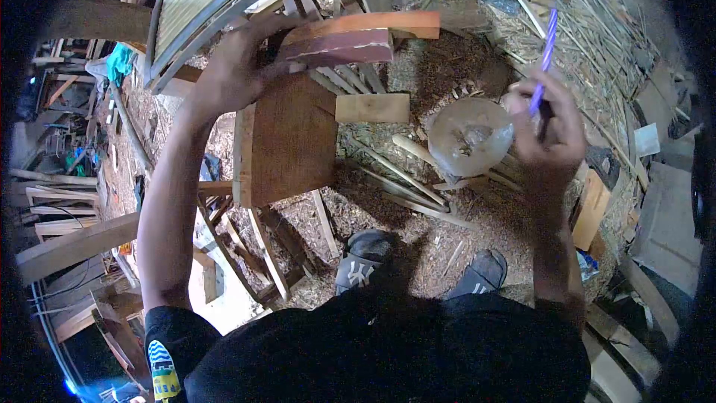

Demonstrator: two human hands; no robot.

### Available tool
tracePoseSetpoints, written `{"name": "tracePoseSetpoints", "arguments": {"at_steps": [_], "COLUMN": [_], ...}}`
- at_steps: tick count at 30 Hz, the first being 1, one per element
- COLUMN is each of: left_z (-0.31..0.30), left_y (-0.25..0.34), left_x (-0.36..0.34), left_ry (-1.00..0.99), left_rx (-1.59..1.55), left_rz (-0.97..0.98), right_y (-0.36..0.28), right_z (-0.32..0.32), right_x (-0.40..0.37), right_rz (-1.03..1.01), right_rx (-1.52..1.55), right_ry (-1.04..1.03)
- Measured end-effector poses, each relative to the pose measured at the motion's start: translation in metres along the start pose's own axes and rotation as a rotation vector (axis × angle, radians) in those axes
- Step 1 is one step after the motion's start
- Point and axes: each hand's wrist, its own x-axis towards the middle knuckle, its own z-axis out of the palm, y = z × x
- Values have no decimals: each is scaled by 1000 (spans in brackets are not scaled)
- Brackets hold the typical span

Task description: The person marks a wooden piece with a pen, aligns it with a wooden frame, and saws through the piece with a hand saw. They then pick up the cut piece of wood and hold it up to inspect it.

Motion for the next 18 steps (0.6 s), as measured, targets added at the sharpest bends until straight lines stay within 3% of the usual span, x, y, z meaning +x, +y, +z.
{"name": "tracePoseSetpoints", "arguments": {"at_steps": [3, 6, 7, 10, 11, 13, 15, 17, 18], "left_z": [-2, 6, 8, 1, 0, 1, 1, 2, 2], "left_y": [2, -7, -9, -6, -5, -4, 1, 5, 7], "left_x": [2, 2, 2, 4, 5, 8, 7, 6, 5], "left_ry": [-35, 2, 41, -31, -31, 8, 15, 19, 1], "left_rx": [73, 52, 0, 35, 35, 105, 122, 141, 132], "left_rz": [-46, 11, 70, 70, 68, 209, 214, 219, 162], "right_y": [3, 12, 14, 14, 10, 3, 6, -3, -1], "right_z": [7, 16, 18, 26, 34, 49, 56, 57, 62], "right_x": [-13, -21, -21, -11, -13, -18, -18, -15, -15], "right_rz": [-37, -264, -260, -507, -506, -243, -261, -271, -290], "right_rx": [-32, 117, 117, 13, 14, 370, 339, 5, -16], "right_ry": [-25, -107, -110, -78, -78, -2, 42, 56, 76]}}
